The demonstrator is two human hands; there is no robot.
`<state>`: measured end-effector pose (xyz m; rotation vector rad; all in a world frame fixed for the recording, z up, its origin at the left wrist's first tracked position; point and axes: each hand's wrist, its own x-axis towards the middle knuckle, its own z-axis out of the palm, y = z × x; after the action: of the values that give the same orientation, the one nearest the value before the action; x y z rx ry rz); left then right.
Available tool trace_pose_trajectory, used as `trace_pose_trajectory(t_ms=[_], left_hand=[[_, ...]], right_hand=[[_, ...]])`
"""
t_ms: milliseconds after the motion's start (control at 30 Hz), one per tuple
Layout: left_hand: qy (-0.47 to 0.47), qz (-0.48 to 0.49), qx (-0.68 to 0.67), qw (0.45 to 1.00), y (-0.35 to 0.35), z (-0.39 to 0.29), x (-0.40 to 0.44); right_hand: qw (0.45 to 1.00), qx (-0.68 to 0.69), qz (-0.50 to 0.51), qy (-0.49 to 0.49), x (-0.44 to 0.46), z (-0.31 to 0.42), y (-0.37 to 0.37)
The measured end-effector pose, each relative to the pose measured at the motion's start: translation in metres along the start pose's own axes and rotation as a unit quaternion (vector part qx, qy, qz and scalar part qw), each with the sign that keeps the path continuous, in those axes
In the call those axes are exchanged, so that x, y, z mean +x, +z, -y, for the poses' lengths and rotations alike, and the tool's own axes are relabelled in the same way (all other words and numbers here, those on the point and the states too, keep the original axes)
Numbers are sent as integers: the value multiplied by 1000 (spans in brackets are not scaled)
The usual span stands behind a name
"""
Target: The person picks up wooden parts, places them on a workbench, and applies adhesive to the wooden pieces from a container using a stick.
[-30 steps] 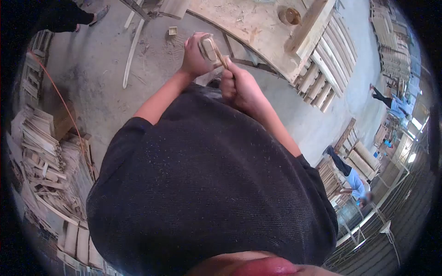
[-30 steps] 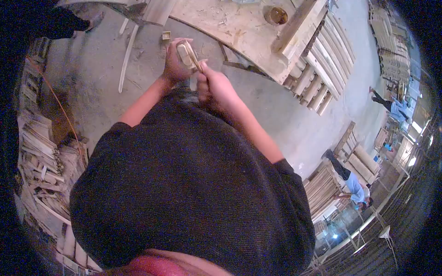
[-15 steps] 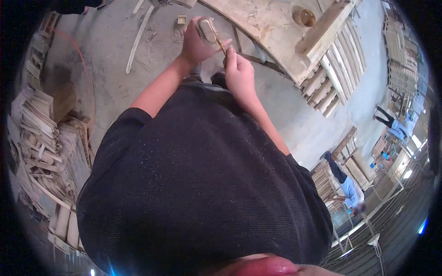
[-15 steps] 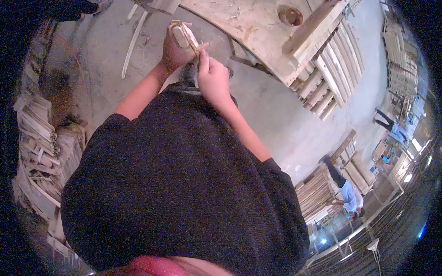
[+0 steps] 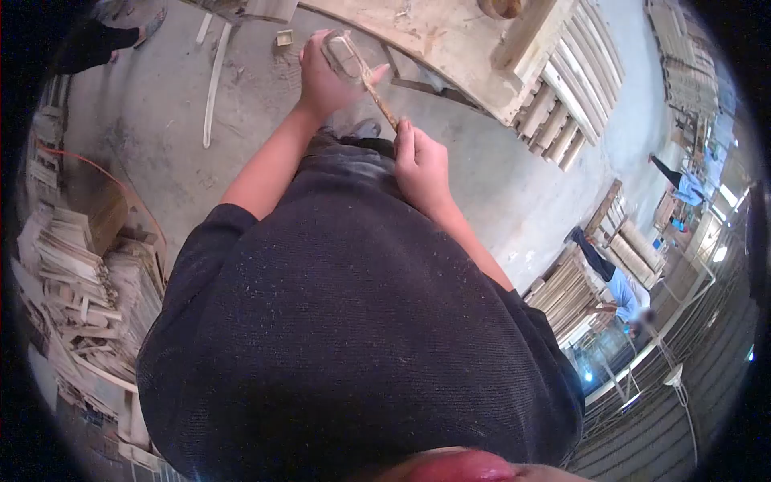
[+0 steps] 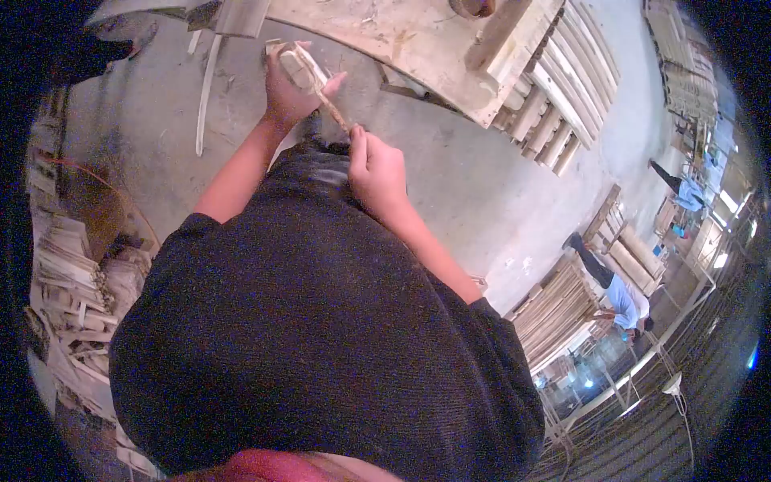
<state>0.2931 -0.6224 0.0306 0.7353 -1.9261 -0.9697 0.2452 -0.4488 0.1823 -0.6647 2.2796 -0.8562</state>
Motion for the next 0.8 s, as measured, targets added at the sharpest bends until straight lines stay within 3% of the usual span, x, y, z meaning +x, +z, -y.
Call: trace_pose_trajectory(t_ms=[100, 200, 300, 433, 500, 567, 800], left_hand=[[-5, 30, -20, 999, 2, -8, 2], [-5, 61, -31, 998, 3, -13, 7], [18, 103, -52, 993, 2, -19, 7], [68, 159, -47, 984, -5, -25, 8], [73, 171, -48, 981, -6, -28, 7], [68, 166, -38, 983, -6, -30, 5], [-10, 114, -42, 993, -15, -33, -5]], right_hand=[[999, 44, 15, 17, 12, 5, -20], [983, 159, -77, 49, 28, -21, -36], [985, 103, -131, 34, 53, -44, -67], [964, -82, -251, -12, 110, -74, -105], [963, -112, -244, 19, 141, -61, -128], [947, -230, -222, -41, 182, -70, -148], [851, -482, -172, -121, 300, -86, -183]])
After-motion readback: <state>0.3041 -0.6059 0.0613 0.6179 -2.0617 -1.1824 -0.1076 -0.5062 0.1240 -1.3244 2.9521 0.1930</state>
